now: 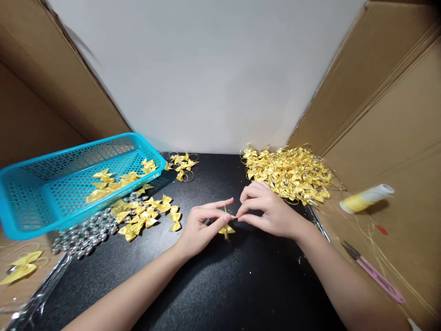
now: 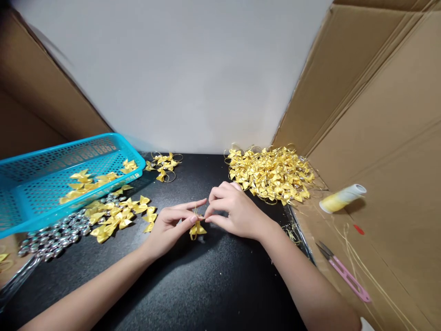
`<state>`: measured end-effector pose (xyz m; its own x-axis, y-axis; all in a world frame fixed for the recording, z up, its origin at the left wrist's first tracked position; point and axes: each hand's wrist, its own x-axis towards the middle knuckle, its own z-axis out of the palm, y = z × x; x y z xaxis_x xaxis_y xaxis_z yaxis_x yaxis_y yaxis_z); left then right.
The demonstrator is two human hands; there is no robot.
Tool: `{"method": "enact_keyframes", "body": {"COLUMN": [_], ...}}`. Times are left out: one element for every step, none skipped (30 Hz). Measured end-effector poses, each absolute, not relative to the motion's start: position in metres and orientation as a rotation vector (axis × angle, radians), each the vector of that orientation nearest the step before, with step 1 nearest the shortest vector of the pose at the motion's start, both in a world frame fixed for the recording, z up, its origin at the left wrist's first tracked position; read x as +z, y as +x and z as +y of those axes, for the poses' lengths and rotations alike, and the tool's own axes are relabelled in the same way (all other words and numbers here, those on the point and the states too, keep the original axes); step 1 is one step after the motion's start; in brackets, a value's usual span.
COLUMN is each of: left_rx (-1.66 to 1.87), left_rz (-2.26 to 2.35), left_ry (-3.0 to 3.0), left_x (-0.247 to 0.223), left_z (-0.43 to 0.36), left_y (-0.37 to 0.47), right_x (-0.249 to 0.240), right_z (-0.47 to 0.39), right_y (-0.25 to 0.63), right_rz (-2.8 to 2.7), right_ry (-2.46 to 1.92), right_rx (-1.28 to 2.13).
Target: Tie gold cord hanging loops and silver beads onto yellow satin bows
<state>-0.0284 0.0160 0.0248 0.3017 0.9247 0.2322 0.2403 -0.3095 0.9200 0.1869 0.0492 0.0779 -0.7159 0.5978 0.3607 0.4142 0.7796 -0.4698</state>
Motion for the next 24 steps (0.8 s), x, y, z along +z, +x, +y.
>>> {"method": "enact_keyframes", "body": {"left_rx": [1.051,1.054,1.054,1.048,1.039,1.025,1.005,0.984,0.966,0.953,0.948,0.948,0.960,0.980,0.999,1.014,1.027,1.032,1.038,1.044,1.054,1.065,1.074,1.079], "left_rz": [1.068,1.079,1.088,1.097,1.105,1.109,1.108,1.105,1.104,1.103,1.104,1.109,1.116,1.126,1.136,1.144,1.153,1.165,1.185,1.209,1.229,1.241,1.245,1.246], "left_ry": [1.816,1.893,1.975,2.052,2.120,2.173,2.212,2.236,2.245,2.246,2.241,2.229,2.209,2.182,2.150,2.118,2.091,2.071,2.059,2.051,2.047,2.051,2.064,2.086], "left_x": [0.024,0.024,0.023,0.022,0.020,0.019,0.018,0.017,0.016,0.015,0.015,0.015,0.015,0.016,0.016,0.017,0.019,0.020,0.021,0.023,0.024,0.025,0.026,0.026], "left_z": [0.016,0.016,0.016,0.016,0.016,0.016,0.016,0.016,0.016,0.016,0.016,0.017,0.017,0.018,0.019,0.020,0.021,0.022,0.022,0.023,0.024,0.025,0.025,0.026], "left_y": [-0.029,-0.030,-0.030,-0.030,-0.030,-0.031,-0.030,-0.030,-0.030,-0.030,-0.029,-0.029,-0.029,-0.029,-0.029,-0.030,-0.030,-0.031,-0.032,-0.032,-0.032,-0.032,-0.032,-0.032], "right_x": [0.080,0.081,0.081,0.080,0.079,0.078,0.076,0.075,0.074,0.073,0.072,0.072,0.072,0.072,0.072,0.072,0.073,0.073,0.073,0.073,0.072,0.072,0.071,0.071], "right_z": [0.050,0.050,0.051,0.053,0.054,0.056,0.057,0.058,0.059,0.060,0.060,0.061,0.061,0.061,0.061,0.061,0.061,0.061,0.061,0.061,0.061,0.061,0.061,0.061], "right_y": [0.189,0.190,0.191,0.192,0.193,0.194,0.194,0.194,0.194,0.194,0.194,0.194,0.194,0.194,0.195,0.195,0.195,0.194,0.194,0.194,0.193,0.193,0.192,0.191], "right_rz": [-2.470,-2.465,-2.450,-2.433,-2.416,-2.400,-2.388,-2.378,-2.373,-2.370,-2.368,-2.367,-2.367,-2.368,-2.368,-2.369,-2.368,-2.367,-2.364,-2.360,-2.358,-2.357,-2.358,-2.361], "right_ry": [-0.764,-0.772,-0.782,-0.796,-0.812,-0.827,-0.842,-0.856,-0.868,-0.877,-0.883,-0.890,-0.897,-0.904,-0.911,-0.919,-0.927,-0.937,-0.944,-0.949,-0.951,-0.951,-0.949,-0.946], "right_rx": [0.527,0.574,0.628,0.686,0.741,0.788,0.822,0.845,0.858,0.863,0.864,0.863,0.858,0.852,0.844,0.834,0.823,0.813,0.806,0.800,0.798,0.799,0.803,0.807]}}
